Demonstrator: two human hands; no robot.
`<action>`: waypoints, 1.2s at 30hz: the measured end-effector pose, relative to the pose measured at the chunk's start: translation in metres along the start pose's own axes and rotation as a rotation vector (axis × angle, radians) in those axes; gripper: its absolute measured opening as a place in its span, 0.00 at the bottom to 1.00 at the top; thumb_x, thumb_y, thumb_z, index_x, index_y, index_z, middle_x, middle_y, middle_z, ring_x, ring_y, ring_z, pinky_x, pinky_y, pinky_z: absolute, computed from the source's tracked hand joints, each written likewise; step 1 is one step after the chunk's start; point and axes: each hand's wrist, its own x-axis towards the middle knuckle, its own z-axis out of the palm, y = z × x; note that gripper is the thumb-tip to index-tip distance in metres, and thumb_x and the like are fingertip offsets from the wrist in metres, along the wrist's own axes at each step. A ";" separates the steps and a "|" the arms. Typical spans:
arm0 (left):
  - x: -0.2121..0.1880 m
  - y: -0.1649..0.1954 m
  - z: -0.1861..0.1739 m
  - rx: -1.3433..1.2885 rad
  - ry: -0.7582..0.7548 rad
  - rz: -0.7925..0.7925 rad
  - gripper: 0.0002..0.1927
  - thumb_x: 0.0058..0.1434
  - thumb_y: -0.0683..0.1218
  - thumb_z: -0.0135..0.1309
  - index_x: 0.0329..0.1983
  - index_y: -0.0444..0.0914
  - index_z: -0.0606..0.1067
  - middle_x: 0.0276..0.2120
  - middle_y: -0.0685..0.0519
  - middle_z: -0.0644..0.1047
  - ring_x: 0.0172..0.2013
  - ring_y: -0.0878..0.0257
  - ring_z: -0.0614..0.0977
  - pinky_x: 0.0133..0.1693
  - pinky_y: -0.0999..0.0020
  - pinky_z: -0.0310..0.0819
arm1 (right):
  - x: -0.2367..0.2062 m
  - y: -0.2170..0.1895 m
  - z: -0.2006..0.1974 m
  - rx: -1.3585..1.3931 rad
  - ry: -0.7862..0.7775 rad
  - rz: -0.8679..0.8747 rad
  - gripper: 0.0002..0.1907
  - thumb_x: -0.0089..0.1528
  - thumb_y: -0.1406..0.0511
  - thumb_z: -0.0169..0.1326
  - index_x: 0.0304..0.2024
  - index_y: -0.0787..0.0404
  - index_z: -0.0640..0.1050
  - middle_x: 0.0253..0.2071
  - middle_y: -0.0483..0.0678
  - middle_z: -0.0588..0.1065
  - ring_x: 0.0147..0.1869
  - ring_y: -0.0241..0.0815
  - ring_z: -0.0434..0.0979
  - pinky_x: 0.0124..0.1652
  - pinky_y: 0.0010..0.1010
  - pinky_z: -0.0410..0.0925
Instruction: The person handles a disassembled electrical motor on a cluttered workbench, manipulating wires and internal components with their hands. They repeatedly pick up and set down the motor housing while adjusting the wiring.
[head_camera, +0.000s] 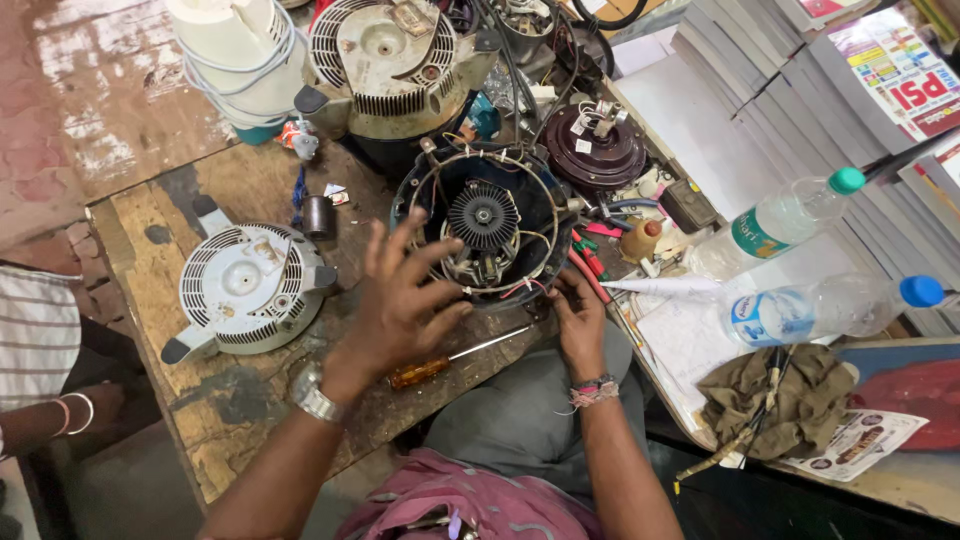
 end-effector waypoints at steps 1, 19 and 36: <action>-0.004 0.004 0.006 0.015 0.048 0.006 0.12 0.57 0.57 0.66 0.36 0.48 0.78 0.64 0.53 0.72 0.74 0.44 0.58 0.71 0.30 0.41 | 0.000 0.001 0.000 -0.029 0.003 0.001 0.18 0.66 0.75 0.52 0.60 0.69 0.73 0.52 0.49 0.78 0.56 0.38 0.77 0.55 0.28 0.70; -0.031 0.036 0.029 -0.433 0.264 -0.679 0.51 0.56 0.58 0.65 0.74 0.32 0.56 0.64 0.36 0.71 0.64 0.46 0.75 0.64 0.52 0.68 | 0.000 0.009 -0.004 -0.071 0.013 0.008 0.17 0.66 0.74 0.53 0.59 0.69 0.75 0.52 0.49 0.78 0.55 0.37 0.77 0.55 0.28 0.70; -0.019 -0.080 0.002 -1.068 0.113 -0.505 0.45 0.58 0.49 0.59 0.76 0.32 0.55 0.73 0.40 0.63 0.72 0.51 0.65 0.70 0.57 0.55 | -0.001 0.004 -0.001 -0.120 0.015 -0.025 0.17 0.65 0.74 0.55 0.57 0.67 0.76 0.48 0.46 0.78 0.52 0.35 0.77 0.53 0.26 0.70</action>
